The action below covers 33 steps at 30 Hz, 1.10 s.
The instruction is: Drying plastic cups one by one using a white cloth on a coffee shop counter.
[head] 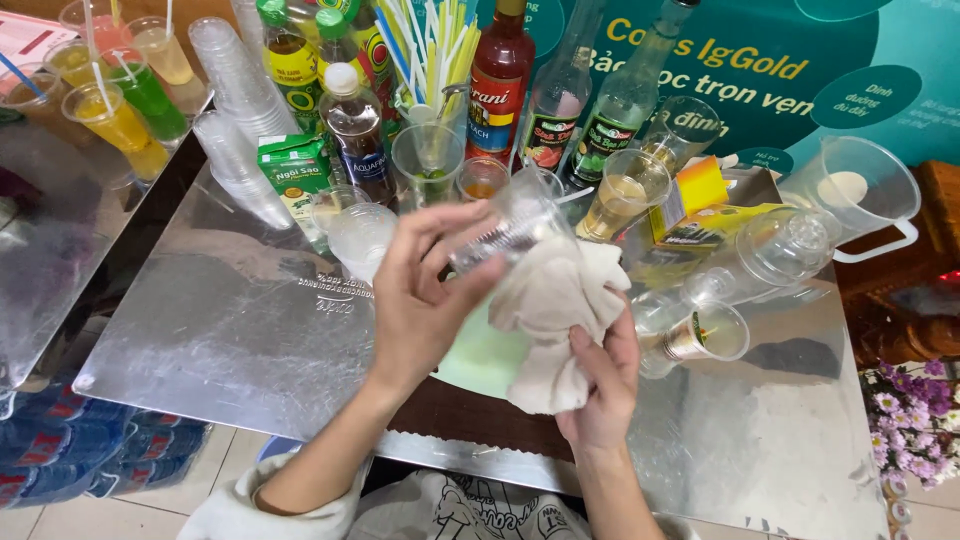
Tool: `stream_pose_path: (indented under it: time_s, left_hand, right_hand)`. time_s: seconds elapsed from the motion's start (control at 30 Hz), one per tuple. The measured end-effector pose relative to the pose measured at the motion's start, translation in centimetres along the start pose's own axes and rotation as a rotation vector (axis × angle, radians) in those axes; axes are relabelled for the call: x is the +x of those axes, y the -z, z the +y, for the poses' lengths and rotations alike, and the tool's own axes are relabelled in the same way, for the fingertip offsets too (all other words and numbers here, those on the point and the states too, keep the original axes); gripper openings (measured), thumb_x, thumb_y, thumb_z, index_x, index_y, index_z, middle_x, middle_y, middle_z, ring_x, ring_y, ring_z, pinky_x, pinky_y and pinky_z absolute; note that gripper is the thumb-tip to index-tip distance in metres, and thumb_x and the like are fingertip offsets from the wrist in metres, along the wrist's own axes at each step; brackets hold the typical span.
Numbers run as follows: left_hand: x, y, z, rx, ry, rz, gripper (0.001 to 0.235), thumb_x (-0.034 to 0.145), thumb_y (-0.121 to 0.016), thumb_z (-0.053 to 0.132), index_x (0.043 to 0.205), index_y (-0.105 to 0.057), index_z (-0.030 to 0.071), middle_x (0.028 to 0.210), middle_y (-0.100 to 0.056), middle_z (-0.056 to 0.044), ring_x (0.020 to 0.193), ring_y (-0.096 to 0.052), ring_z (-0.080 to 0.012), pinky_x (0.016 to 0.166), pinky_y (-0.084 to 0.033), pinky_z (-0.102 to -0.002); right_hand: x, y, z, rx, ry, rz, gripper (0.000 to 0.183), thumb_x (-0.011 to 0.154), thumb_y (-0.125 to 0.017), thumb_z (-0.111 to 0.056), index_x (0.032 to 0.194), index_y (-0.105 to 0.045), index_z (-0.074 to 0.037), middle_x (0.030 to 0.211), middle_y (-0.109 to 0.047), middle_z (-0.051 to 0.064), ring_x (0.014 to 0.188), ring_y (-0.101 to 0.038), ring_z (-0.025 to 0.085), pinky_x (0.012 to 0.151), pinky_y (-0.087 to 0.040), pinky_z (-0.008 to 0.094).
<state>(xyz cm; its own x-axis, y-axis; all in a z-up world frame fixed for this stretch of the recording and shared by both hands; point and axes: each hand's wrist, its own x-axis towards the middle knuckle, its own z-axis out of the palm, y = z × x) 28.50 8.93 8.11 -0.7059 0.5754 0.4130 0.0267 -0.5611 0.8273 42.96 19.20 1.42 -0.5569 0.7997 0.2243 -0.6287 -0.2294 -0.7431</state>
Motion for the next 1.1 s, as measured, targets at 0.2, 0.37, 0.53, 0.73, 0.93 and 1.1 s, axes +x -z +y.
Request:
stream_pose_path:
  time_s: [0.2,0.37,0.53,0.73,0.93,1.1]
  left_hand:
    - [1.6,4.6,4.6,0.21,-0.144,0.12,0.046,0.089,-0.073,-0.001,0.125,-0.046,0.01,0.131,-0.06,-0.02,0.116,-0.071,-0.0318,0.097,-0.064,-0.041]
    - [6.6,19.5,6.6,0.937,-0.43,0.313,0.039,0.102,-0.081,0.004,0.129,-0.053,0.008,0.126,-0.051,-0.01,0.097,-0.052,-0.016,0.085,-0.052,-0.028]
    - [13.6,32.1,2.1,1.45,-0.458,0.304,0.064,0.083,-0.102,0.005,0.136,-0.066,0.006,0.113,-0.051,-0.019,0.099,-0.062,-0.0325,0.09,-0.047,-0.041]
    - [15.7,32.9,-2.0,1.537,-0.385,0.242,0.056,0.085,-0.099,0.007,0.117,-0.055,-0.005,0.113,-0.059,-0.02,0.101,-0.055,-0.0319,0.086,-0.044,-0.038]
    - [15.5,35.9,-5.9,1.541,-0.229,0.144,0.046,0.088,-0.088,0.017,0.123,-0.063,0.001,0.122,-0.062,-0.022,0.11,-0.059,-0.0354,0.1,-0.045,-0.047]
    - [13.0,32.7,-3.9,1.544,-0.205,0.07,0.051,0.106,-0.069,0.031,0.144,-0.062,-0.003,0.154,-0.044,-0.028,0.142,-0.029,-0.0491,0.11,-0.017,-0.074]
  right_hand:
    - [-1.3,2.0,-0.6,-0.015,-0.102,0.01,0.048,0.081,-0.065,0.001,0.128,-0.058,0.001,0.118,-0.064,0.017,0.108,-0.063,0.031,0.092,-0.053,0.036]
    - [-1.8,5.9,-2.3,-0.037,-0.099,0.112,0.061,0.078,-0.063,-0.006,0.138,-0.053,0.0,0.121,-0.066,0.021,0.105,-0.066,0.032,0.093,-0.052,0.037]
    - [-1.9,6.4,-3.7,-0.091,-0.025,0.243,0.078,0.078,-0.049,-0.005,0.156,-0.042,0.001,0.147,-0.053,0.024,0.135,-0.054,0.036,0.119,-0.042,0.046]
    - [-2.8,4.8,-4.2,-0.171,-0.08,0.174,0.066,0.076,-0.061,-0.012,0.138,-0.053,0.008,0.125,-0.064,0.028,0.115,-0.065,0.04,0.101,-0.051,0.041]
    - [-2.8,6.1,-4.1,-0.219,-0.205,0.419,0.069,0.077,-0.046,-0.007,0.147,-0.048,-0.004,0.148,-0.054,0.021,0.136,-0.054,0.039,0.116,-0.042,0.049]
    - [-3.1,6.3,-4.2,-0.235,-0.186,0.345,0.065,0.083,-0.049,-0.013,0.147,-0.05,-0.003,0.136,-0.06,0.018,0.122,-0.058,0.031,0.104,-0.045,0.037]
